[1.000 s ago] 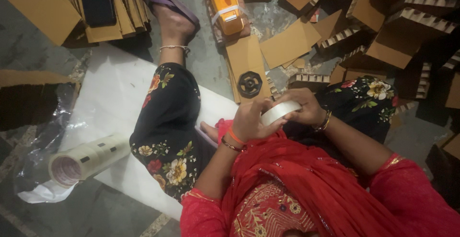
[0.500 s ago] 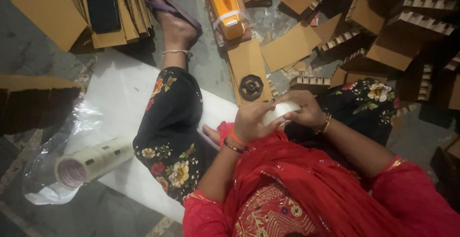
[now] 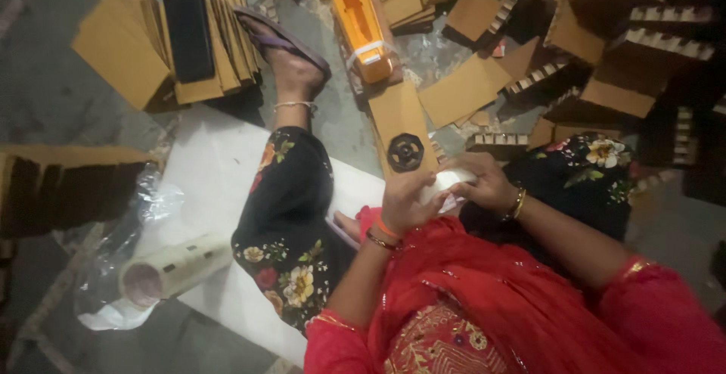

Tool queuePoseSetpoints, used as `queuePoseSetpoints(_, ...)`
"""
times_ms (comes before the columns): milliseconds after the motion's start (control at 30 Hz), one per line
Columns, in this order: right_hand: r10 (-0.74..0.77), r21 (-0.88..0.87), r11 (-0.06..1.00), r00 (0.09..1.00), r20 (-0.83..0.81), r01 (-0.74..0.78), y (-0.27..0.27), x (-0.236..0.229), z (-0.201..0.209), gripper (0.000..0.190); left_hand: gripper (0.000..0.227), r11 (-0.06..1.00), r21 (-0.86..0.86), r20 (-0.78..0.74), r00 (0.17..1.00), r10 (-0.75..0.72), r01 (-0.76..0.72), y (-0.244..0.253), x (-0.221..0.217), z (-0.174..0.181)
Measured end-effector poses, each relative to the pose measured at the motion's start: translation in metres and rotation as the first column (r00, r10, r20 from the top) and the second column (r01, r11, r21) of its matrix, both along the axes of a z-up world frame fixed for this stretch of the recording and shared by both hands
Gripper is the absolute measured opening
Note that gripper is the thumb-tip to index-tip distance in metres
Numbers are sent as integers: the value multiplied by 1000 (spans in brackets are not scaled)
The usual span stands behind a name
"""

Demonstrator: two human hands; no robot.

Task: The person sits on the floor and assembles small cardboard boxes. They fold the flaps of the cardboard pieces and secure them using a roll of clear adhesive tape. The person handles the boxes one at a time, folding the sides and applying tape to the seams.

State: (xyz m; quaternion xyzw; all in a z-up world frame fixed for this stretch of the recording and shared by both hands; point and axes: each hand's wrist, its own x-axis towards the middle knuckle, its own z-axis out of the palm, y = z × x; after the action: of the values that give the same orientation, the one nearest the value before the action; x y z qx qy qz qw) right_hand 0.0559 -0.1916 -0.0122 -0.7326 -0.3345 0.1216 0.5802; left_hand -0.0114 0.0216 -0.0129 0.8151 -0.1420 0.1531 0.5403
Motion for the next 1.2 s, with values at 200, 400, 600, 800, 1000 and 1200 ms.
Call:
queuePoseSetpoints(200, 8, -12, 1000, 999, -31, -9, -5, 1, -4, 53, 41, 998, -19, -16, 999, -52, 52, 0, 0, 32)
queuePoseSetpoints(400, 12, 46, 999, 993, -121, -6, -1, -3, -6, 49, 31, 995, 92, 41, 998, -53, 49, 6, 2, 48)
queuePoseSetpoints(600, 25, 120, 993, 964, -264, 7, 1, -4, -7, 45, 35, 986, 155, 28, 998, -61, 56, 13, 10, 49)
queuePoseSetpoints(800, -2, 65, 998, 972, -237, 18, -3, -5, -11, 51, 48, 986, 95, -94, 987, -130, 139, 8, 12, 46)
queuePoseSetpoints(1000, -5, 47, 999, 990, -141, 12, -4, -8, -5, 50, 37, 988, 36, -193, 971, -140, 149, 6, 4, 24)
queuePoseSetpoints(1200, 27, 72, 997, 1000, -6, -27, -8, -1, 13, 48, 43, 997, 38, 67, 995, -77, 75, 2, 7, 19)
